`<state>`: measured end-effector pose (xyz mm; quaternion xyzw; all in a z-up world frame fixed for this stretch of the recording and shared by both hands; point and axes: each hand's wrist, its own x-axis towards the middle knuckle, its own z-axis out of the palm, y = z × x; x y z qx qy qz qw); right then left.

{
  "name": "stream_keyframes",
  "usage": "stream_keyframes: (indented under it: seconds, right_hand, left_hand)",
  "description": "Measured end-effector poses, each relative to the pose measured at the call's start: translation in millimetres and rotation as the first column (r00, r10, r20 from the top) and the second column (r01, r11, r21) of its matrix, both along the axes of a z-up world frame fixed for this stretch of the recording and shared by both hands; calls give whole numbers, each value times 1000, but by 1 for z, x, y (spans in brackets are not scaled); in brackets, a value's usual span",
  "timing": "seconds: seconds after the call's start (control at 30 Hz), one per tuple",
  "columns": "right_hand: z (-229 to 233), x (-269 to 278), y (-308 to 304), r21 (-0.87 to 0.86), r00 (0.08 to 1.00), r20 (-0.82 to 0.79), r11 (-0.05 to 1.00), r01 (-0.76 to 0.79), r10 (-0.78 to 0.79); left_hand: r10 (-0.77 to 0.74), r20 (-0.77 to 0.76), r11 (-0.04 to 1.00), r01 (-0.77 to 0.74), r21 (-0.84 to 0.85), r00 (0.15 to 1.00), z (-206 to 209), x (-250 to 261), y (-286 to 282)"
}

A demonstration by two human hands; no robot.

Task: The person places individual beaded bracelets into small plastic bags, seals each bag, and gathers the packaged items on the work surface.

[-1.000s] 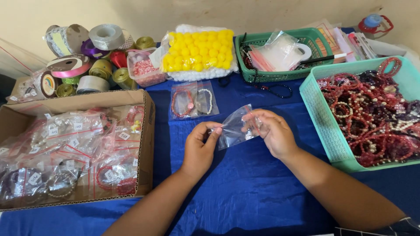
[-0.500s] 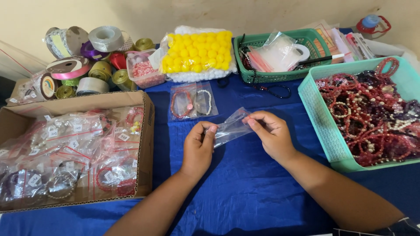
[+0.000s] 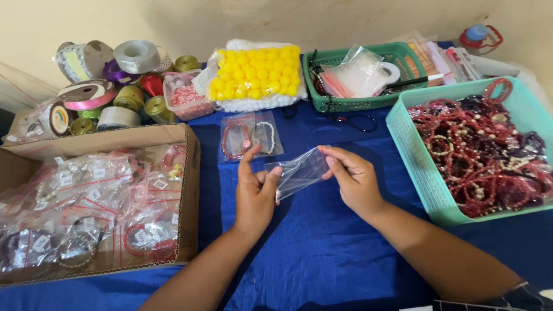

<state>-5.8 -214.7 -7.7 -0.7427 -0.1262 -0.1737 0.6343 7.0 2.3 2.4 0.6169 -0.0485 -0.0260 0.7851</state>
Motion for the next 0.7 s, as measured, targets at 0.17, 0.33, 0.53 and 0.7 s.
stream_keyframes:
  seconds: [0.17, 0.33, 0.53, 0.7]
  right_hand:
    - [1, 3, 0, -32, 999, 13, 999, 37, -37]
    - [11, 3, -7, -351, 975, 222, 930, 113, -34]
    - [26, -8, 7, -526, 900, 357, 850, -29, 252]
    - [28, -13, 7, -491, 903, 370, 871, -11, 219]
  left_hand:
    - [74, 205, 994, -89, 65, 976, -22, 3, 2]
    - [82, 592, 873, -344, 345, 802, 0, -3, 6]
    - [-183, 485, 763, -188, 619, 855, 15, -8, 6]
    - [-211, 206, 859, 81, 505, 956, -8, -2, 5]
